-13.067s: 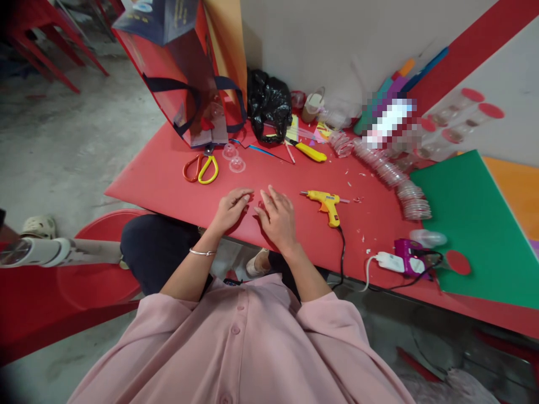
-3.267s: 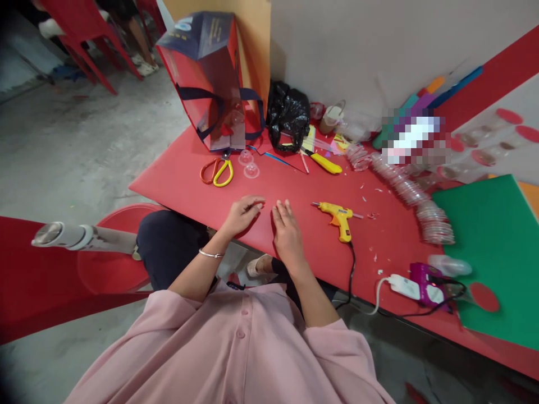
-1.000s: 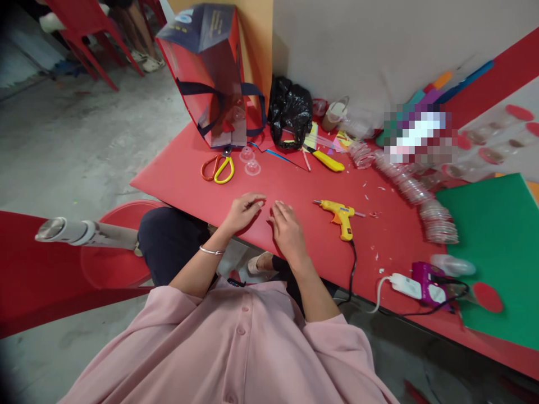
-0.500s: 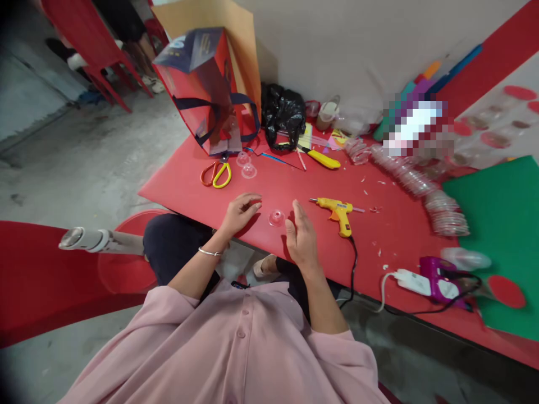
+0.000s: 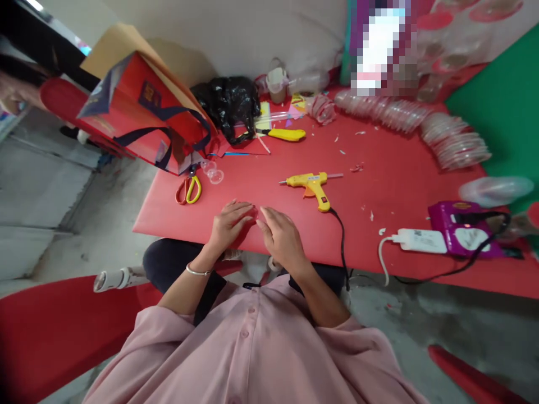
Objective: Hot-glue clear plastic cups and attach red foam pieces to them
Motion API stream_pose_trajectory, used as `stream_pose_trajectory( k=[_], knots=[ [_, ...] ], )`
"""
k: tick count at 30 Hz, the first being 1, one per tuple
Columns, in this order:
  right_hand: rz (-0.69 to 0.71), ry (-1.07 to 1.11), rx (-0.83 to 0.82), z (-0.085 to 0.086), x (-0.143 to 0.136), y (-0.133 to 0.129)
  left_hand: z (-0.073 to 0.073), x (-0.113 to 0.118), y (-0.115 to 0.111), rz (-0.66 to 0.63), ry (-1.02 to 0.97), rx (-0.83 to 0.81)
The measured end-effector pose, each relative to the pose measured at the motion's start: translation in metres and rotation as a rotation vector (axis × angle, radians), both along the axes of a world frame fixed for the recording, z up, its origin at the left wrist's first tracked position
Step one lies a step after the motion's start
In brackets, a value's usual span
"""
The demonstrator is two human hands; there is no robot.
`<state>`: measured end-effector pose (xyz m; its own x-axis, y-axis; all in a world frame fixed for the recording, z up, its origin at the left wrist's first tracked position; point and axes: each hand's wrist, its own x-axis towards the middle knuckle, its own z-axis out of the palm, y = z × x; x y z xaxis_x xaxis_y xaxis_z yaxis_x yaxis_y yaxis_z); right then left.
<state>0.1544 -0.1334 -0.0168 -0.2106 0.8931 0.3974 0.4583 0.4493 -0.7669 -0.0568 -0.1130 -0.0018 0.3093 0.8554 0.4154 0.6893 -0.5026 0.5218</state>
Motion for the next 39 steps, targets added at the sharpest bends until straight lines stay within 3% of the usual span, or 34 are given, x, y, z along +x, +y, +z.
stream_pose_trajectory(
  k=[5,11,15,22,39],
  knots=[
    [-0.002,-0.029,-0.009,0.001,0.002,-0.001,0.0,-0.005,0.001,0.119,-0.039,-0.009],
    [0.026,-0.051,-0.001,0.003,0.002,0.0,0.004,-0.011,0.008,0.026,-0.007,-0.088],
    [0.021,-0.043,-0.002,0.002,0.003,-0.001,0.004,-0.006,0.009,0.172,-0.051,0.008],
    [0.021,-0.047,0.007,0.003,0.003,0.0,-0.012,0.001,0.007,0.024,-0.07,-0.083],
    [0.003,-0.099,0.016,0.0,0.002,0.001,-0.012,-0.001,0.005,0.107,0.01,0.0]
  ],
)
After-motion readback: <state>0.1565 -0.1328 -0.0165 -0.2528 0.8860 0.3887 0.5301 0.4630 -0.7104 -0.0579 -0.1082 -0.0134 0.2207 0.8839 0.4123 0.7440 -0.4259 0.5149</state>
